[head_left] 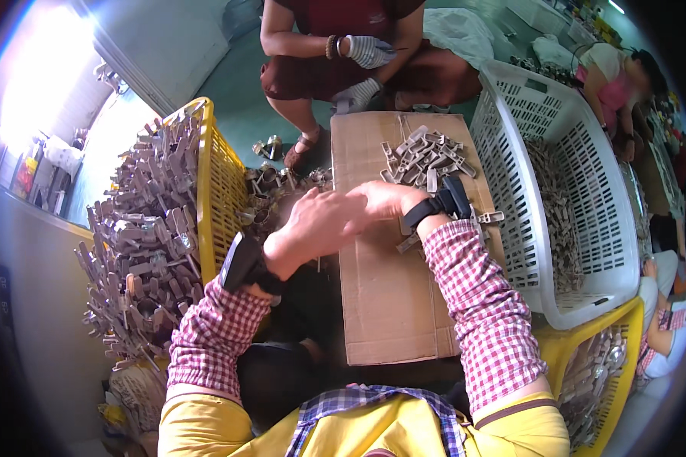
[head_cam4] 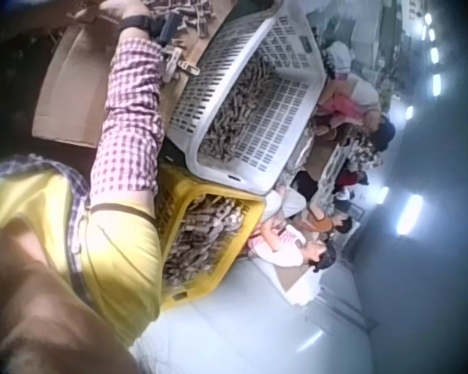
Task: The recorder is assembling metal cabinet hinges by placing them onto a cardboard template and fitting the components together.
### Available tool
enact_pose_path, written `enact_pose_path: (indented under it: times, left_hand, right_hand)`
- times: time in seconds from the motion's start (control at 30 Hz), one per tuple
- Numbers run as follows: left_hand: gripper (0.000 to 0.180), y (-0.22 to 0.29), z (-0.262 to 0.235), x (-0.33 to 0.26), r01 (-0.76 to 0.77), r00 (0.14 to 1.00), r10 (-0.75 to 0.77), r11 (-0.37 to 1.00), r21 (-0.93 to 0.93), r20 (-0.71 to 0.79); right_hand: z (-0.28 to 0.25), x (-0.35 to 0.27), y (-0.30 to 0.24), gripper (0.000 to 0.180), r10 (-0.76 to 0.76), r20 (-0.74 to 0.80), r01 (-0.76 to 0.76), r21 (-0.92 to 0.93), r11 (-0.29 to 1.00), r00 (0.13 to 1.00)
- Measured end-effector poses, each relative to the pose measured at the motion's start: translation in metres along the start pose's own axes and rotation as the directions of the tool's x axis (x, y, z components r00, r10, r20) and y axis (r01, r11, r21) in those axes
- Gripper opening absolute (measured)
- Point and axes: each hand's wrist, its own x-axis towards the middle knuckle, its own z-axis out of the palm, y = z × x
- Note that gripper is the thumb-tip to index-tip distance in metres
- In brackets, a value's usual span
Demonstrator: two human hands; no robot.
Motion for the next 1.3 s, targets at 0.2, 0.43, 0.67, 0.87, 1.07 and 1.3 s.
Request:
enact_pose_path:
  times: [0.2,0.43,0.67,0.87,1.07,1.3]
  left_hand:
    - [0.057,-0.044,-0.016,0.051,0.113,0.964,-0.068,0.980,-0.163,0.258]
    - [0.041,-0.131,0.006,0.092,0.236,0.915,-0.094,0.913,-0.333,0.392]
    - [0.048,-0.054,-0.002,0.062,0.114,0.993,-0.113,0.993,0.022,-0.042]
    - [0.058,-0.075,0.008,0.093,0.228,0.970,-0.229,0.973,0.027,0.084]
    - [0.058,-0.172,0.001,0.126,0.181,0.952,-0.086,0.933,-0.310,0.294]
    - [0.060,-0.169,-0.002,0.121,0.140,0.979,-0.174,0.952,-0.272,-0.104]
  right_hand:
    - [0.031,-0.015,0.023,0.069,-0.212,-0.556,0.106,-0.217,0.970,0.804]
    - [0.014,-0.003,-0.011,0.065,-0.205,-0.492,0.100,-0.231,0.968,0.846]
    - [-0.062,0.054,0.014,0.050,-0.071,-0.058,0.070,-0.024,0.997,0.996]
    - [-0.058,0.072,0.042,0.043,-0.074,-0.468,0.012,-0.135,0.991,0.881]
    - [-0.001,0.054,0.015,0.067,-0.405,-0.598,0.111,-0.465,0.878,0.692]
    - [-0.042,0.085,0.027,0.070,-0.247,-0.559,-0.068,-0.483,0.873,0.792]
